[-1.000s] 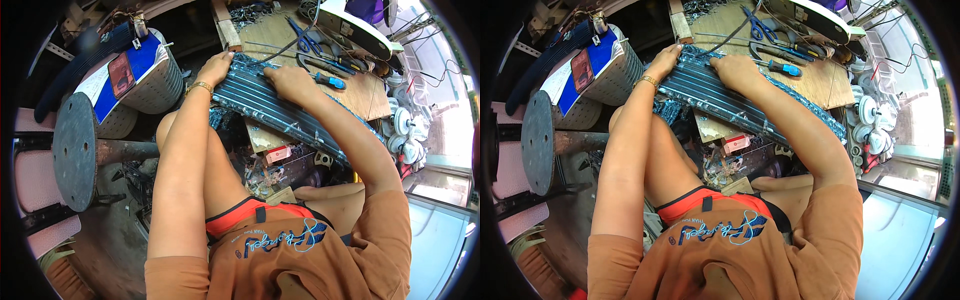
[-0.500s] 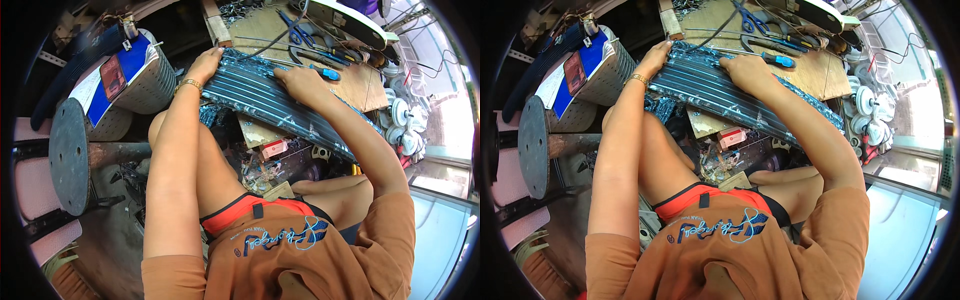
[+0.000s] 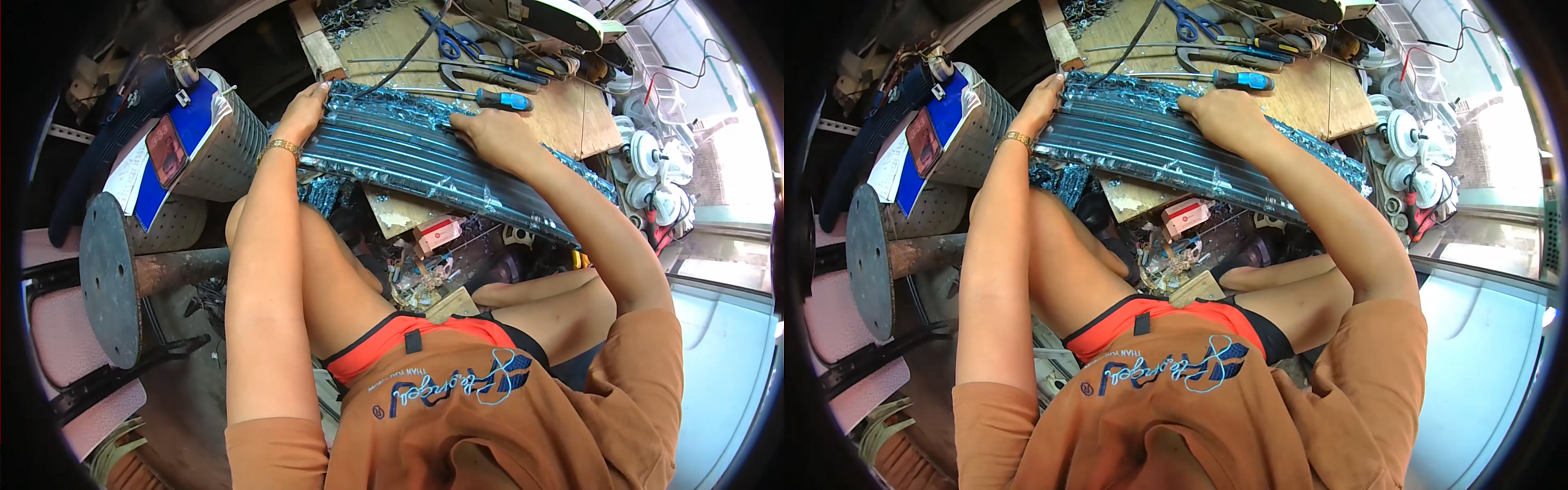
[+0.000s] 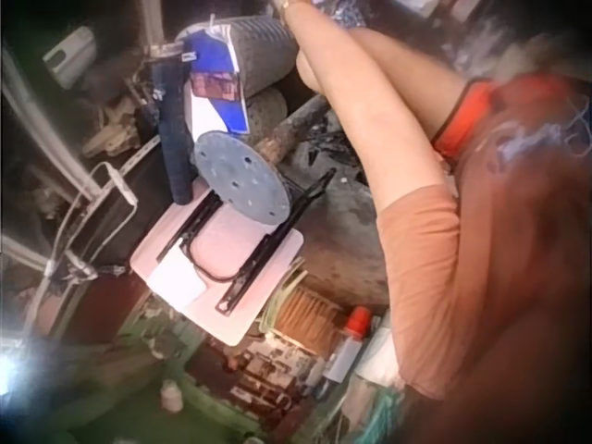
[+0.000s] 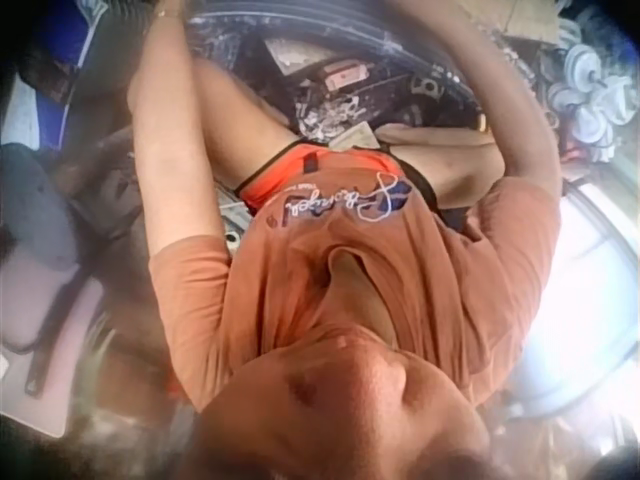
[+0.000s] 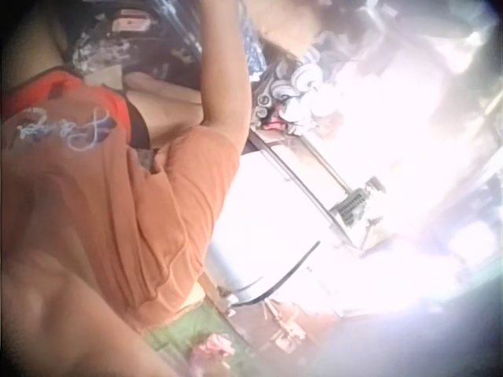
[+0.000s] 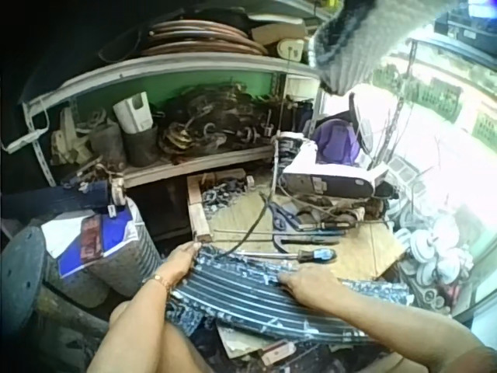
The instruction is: The person uses a screwdriver and a utility knife to scrape residue and flatten aluminum fins on an air conditioner evaporator coil while seated on the floor. They move the tools along the rows of fins and use their hands to pull away debris and inspect the surface.
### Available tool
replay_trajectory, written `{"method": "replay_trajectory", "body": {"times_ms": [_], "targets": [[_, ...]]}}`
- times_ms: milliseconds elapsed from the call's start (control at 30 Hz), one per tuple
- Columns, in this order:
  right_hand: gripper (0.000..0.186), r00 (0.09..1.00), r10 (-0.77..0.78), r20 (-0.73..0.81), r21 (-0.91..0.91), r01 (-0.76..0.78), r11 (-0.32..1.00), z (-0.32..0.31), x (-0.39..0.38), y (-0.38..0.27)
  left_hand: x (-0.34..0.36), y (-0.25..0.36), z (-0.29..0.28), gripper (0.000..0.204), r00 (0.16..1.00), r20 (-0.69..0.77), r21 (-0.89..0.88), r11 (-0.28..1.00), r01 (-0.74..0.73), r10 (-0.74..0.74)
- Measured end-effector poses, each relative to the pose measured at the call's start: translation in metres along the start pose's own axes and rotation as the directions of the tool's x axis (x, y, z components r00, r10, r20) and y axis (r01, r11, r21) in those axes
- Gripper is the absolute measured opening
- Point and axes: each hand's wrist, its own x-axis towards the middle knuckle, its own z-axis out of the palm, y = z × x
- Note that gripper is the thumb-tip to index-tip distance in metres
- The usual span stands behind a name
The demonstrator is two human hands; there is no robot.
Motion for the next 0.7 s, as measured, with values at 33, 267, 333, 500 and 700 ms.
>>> {"method": "replay_trajectory", "body": {"times_ms": [33,267,333,500,700], "targets": [[0.022,1.000,-0.001,0.000,0.003,0.001,1.000,0.001,-0.001,0.001,0.000,-0.002,-0.002,0.052,1.000,-0.014,0.011,1.000,-0.014,0.014],[0.020,1.000,-0.018,-0.018,0.008,0.018,1.000,0.012,-0.031,0.028,-0.003,-0.007,-0.014,0.052,0.996,-0.048,0.040,0.996,-0.080,0.082],[0.020,0.999,0.052,0.016,-0.016,-0.051,0.999,0.015,-0.048,0.042,-0.018,0.016,0.012,0.052,0.997,-0.018,0.027,0.997,0.076,-0.076],[0.022,0.983,0.165,-0.079,0.109,-0.156,0.982,-0.006,-0.042,0.069,-0.016,-0.001,-0.012,0.058,0.986,-0.080,0.265,0.956,-0.122,0.148],[0.030,0.897,0.347,-0.273,0.050,-0.347,0.936,0.050,-0.042,0.182,0.001,-0.001,0.009,0.059,0.978,-0.032,0.158,0.967,-0.199,0.206]]}}
